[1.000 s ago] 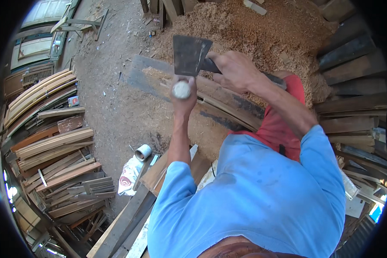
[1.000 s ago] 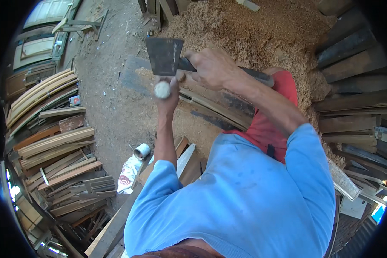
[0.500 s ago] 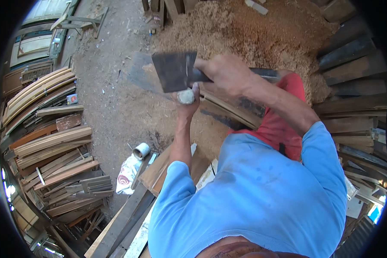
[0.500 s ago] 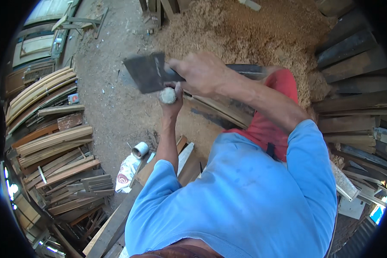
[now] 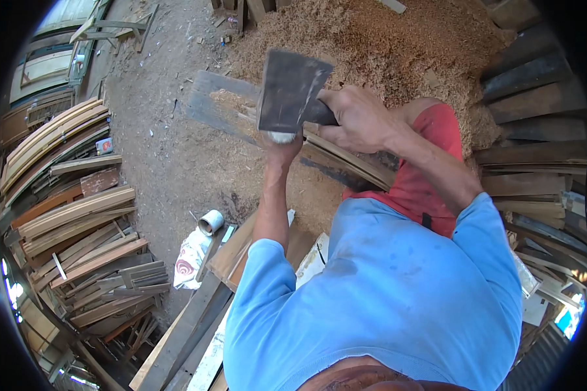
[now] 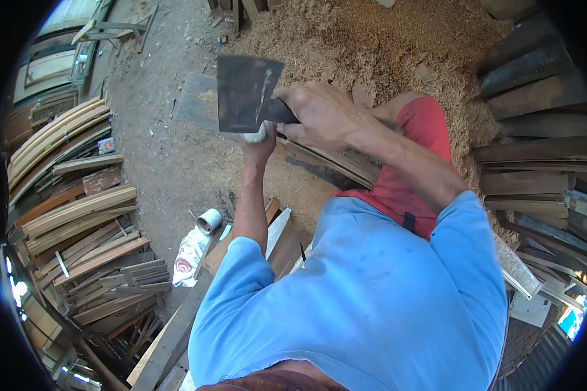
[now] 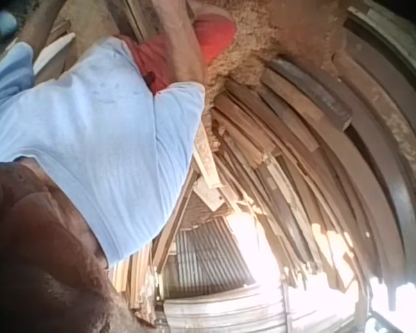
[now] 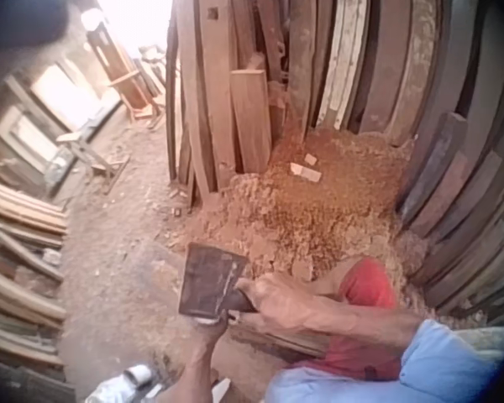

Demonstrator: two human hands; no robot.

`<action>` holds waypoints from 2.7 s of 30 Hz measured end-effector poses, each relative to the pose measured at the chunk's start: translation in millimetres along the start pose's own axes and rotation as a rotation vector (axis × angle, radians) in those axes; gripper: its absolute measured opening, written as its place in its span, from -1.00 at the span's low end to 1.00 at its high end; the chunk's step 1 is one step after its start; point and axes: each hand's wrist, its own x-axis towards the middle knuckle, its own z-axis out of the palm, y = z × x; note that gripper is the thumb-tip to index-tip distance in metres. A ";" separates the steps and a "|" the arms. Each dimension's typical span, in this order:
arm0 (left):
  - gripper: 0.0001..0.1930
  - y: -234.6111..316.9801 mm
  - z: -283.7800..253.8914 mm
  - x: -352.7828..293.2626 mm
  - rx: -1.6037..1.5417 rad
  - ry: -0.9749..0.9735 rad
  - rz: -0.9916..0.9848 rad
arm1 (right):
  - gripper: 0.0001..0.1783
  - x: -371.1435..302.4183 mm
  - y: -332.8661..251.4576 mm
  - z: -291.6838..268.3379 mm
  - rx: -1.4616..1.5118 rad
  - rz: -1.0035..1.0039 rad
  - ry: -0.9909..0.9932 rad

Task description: The person chisels a groove into a wooden beam with a chisel and a hammer.

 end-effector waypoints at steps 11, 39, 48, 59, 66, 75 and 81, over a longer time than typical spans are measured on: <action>-0.80 0.7 -30.6 51.3 -0.600 0.189 -0.370 | -0.51 -22.9 19.1 12.0 0.544 0.080 0.208; -0.79 53.3 -9.8 54.8 -0.248 0.042 -0.194 | -0.62 19.9 -15.4 -44.5 0.181 -0.032 0.469; -0.80 33.8 -14.2 11.5 -0.378 0.091 -0.292 | -0.61 18.3 14.7 0.2 -0.294 -0.022 0.066; -0.69 20.0 -4.6 -4.3 -0.138 0.262 -0.047 | -0.66 26.6 -4.6 14.3 -0.172 -0.321 0.201; -0.73 13.5 8.2 -4.8 -0.173 0.089 -0.079 | -0.55 8.1 3.0 9.8 0.002 -0.009 0.046; -0.85 26.1 -37.2 44.4 -0.698 0.199 -0.334 | -0.55 7.4 -16.4 -13.5 0.485 -0.019 0.152; -0.81 35.7 -36.6 49.8 -0.661 0.179 -0.370 | -0.65 3.7 -40.1 -41.2 0.635 -0.100 0.281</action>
